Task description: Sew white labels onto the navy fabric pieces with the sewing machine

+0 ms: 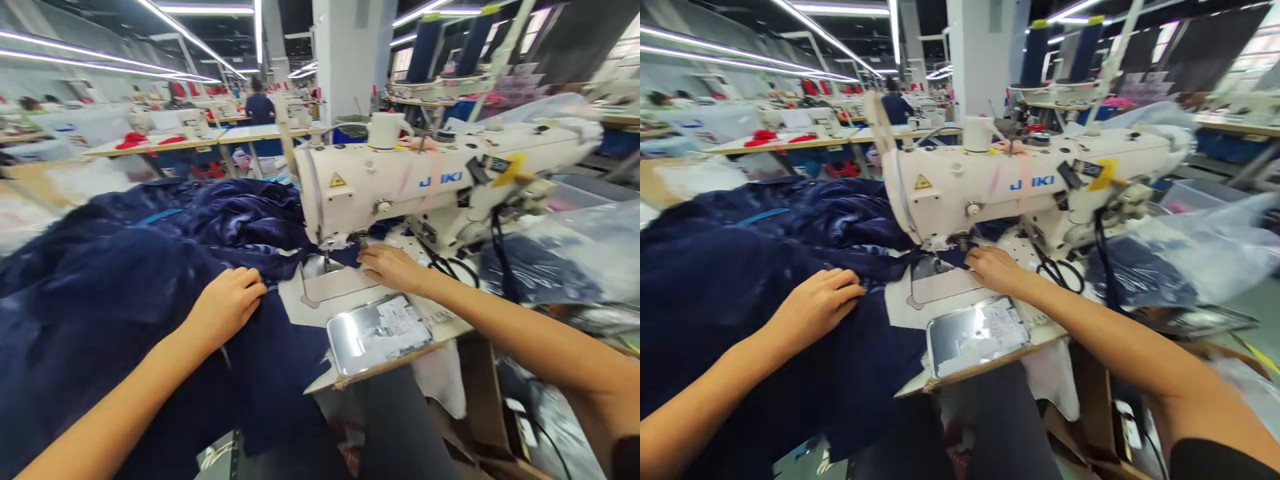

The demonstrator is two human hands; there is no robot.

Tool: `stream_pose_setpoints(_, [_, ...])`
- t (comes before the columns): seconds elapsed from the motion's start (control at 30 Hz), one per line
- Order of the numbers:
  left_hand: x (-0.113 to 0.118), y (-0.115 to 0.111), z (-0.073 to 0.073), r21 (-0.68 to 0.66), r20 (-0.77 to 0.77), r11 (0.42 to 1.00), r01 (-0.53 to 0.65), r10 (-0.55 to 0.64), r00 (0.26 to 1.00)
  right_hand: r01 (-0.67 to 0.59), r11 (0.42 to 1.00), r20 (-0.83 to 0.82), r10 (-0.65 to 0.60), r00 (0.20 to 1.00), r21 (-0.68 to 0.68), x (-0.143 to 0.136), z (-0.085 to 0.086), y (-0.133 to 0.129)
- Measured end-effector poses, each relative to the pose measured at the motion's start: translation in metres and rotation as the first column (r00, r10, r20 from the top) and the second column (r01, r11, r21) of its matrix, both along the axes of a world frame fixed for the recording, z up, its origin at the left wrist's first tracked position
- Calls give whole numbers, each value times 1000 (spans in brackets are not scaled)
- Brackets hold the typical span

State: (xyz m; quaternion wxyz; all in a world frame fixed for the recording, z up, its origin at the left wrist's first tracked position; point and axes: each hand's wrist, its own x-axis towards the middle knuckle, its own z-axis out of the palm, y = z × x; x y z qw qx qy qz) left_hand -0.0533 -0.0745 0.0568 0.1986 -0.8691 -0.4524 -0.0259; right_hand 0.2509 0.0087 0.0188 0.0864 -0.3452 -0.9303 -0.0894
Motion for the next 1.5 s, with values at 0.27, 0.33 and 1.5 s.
stream_pose_setpoints(0.27, [8,-3,-2,38,32,987,158,-159,987,-96,975,-28,93,995,-199,43,21,-37])
stream_pose_setpoints(0.33, [11,-1,-3,28,18,991,130,-130,991,-125,963,-9,127,992,-240,46,20,-44])
stream_pose_setpoints(1.5, [99,35,-37,-571,809,795,205,503,302,-456,717,-790,-215,574,-527,13,3,-38])
